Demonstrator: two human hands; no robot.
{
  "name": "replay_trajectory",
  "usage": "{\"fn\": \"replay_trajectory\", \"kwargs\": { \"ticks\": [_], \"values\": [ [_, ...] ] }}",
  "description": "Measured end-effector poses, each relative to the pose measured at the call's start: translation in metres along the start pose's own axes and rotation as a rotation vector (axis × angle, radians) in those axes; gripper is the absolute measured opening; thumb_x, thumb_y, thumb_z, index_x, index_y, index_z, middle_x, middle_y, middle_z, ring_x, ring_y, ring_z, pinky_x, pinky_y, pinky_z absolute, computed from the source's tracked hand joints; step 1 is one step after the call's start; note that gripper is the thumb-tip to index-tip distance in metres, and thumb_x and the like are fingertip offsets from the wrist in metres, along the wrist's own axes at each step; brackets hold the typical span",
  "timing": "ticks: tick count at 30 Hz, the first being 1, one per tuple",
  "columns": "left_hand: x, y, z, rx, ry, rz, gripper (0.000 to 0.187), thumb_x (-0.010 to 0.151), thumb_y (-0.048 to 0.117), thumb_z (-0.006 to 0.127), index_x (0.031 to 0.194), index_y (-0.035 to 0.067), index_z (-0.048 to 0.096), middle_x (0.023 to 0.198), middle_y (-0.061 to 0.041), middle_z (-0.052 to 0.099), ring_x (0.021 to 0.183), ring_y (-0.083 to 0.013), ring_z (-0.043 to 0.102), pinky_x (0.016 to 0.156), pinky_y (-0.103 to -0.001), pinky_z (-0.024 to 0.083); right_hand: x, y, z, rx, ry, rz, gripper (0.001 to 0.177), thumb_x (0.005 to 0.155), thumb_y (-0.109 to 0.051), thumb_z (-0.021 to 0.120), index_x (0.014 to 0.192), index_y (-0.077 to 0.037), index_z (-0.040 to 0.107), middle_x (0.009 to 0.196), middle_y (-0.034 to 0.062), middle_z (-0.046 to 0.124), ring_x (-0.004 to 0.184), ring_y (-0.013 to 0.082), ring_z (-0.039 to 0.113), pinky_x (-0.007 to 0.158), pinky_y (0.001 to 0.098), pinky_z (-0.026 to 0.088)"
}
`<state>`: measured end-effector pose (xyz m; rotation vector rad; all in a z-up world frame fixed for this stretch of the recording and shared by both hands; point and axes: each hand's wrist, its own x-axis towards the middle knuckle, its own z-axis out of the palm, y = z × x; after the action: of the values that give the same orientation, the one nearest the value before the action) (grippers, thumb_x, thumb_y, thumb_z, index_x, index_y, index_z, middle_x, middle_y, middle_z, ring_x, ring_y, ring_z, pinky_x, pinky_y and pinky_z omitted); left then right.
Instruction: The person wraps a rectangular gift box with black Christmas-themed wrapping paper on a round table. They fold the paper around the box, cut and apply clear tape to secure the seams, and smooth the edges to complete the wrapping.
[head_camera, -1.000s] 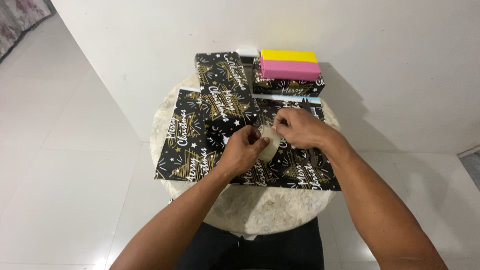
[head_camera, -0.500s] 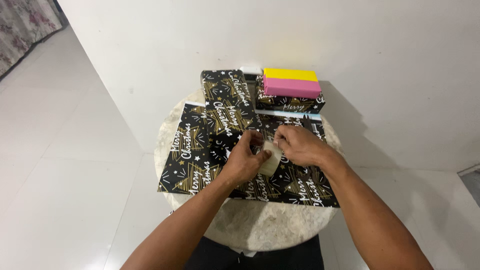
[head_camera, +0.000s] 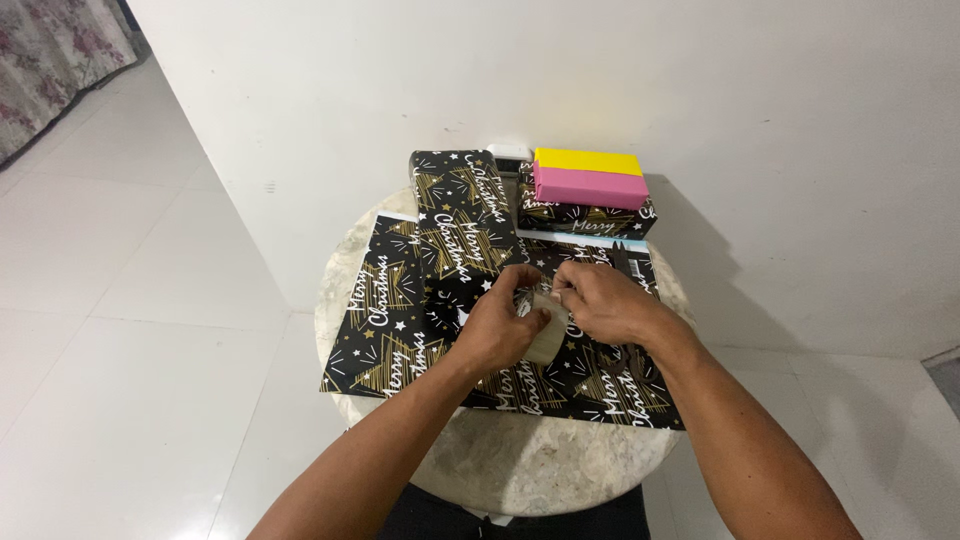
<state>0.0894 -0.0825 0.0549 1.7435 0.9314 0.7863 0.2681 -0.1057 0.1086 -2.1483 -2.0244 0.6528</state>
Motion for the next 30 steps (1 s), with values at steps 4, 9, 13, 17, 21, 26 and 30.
{"fn": "replay_trajectory", "kwargs": {
  "ticks": [4,9,13,17,21,26,30],
  "values": [
    [0.002,-0.004,0.0,-0.008,-0.003,-0.033,0.054,0.089,0.02,0.071,0.137,0.009,0.05,0.13,-0.016,0.068,0.109,-0.0308,0.072,0.093,-0.041,0.056,0.002,0.0,-0.001,-0.011,0.025,-0.075,0.021,0.098,-0.018,0.051,0.107,-0.005,0.065,0.098,0.0147,0.073,0.09,0.0277,0.071,0.082,0.0449,0.054],
    [0.002,-0.002,-0.001,-0.012,-0.01,0.001,0.051,0.09,0.018,0.07,0.136,0.008,0.049,0.134,-0.015,0.065,0.114,-0.0316,0.07,0.095,-0.042,0.056,0.005,0.0,-0.001,-0.008,-0.039,0.035,0.022,0.101,-0.022,0.049,0.109,-0.007,0.064,0.1,0.0134,0.072,0.091,0.0261,0.071,0.083,0.0458,0.055],
    [0.001,0.002,-0.003,-0.03,-0.03,-0.034,0.049,0.092,0.018,0.069,0.136,0.009,0.048,0.135,-0.016,0.064,0.113,-0.0319,0.07,0.095,-0.042,0.057,0.008,0.002,0.0,0.004,-0.03,0.007,0.022,0.101,-0.023,0.05,0.111,-0.01,0.064,0.098,0.0103,0.071,0.09,0.0235,0.07,0.082,0.0434,0.055],
    [0.006,0.003,-0.003,-0.106,-0.085,-0.16,0.049,0.092,0.019,0.065,0.137,0.012,0.048,0.134,-0.015,0.065,0.111,-0.0315,0.071,0.094,-0.043,0.059,0.015,0.002,-0.006,0.077,-0.083,0.062,0.023,0.102,-0.025,0.05,0.111,-0.01,0.065,0.098,0.0096,0.069,0.089,0.0244,0.066,0.082,0.0426,0.053],
    [0.007,-0.005,-0.003,-0.078,-0.087,-0.072,0.051,0.092,0.02,0.068,0.137,0.011,0.047,0.132,-0.016,0.065,0.117,-0.0283,0.069,0.099,-0.04,0.057,0.017,0.002,-0.011,0.031,-0.091,0.022,0.025,0.102,-0.027,0.054,0.108,-0.007,0.065,0.095,0.0105,0.07,0.087,0.0245,0.066,0.08,0.0432,0.052],
    [0.011,-0.012,-0.003,-0.02,-0.06,-0.017,0.053,0.09,0.017,0.071,0.136,0.01,0.046,0.137,-0.014,0.063,0.12,-0.0288,0.065,0.101,-0.04,0.054,0.016,-0.001,-0.007,0.0,-0.078,0.016,0.025,0.103,-0.025,0.048,0.111,-0.007,0.063,0.097,0.0113,0.071,0.089,0.0244,0.069,0.081,0.0432,0.053],
    [0.012,-0.014,-0.003,-0.064,-0.047,0.025,0.052,0.09,0.015,0.072,0.135,0.009,0.047,0.135,-0.015,0.063,0.12,-0.0287,0.066,0.1,-0.04,0.055,0.015,0.002,0.0,0.016,0.007,-0.075,0.025,0.102,-0.023,0.047,0.111,-0.006,0.063,0.102,0.012,0.071,0.093,0.0245,0.069,0.085,0.0427,0.053]
  ]
}}
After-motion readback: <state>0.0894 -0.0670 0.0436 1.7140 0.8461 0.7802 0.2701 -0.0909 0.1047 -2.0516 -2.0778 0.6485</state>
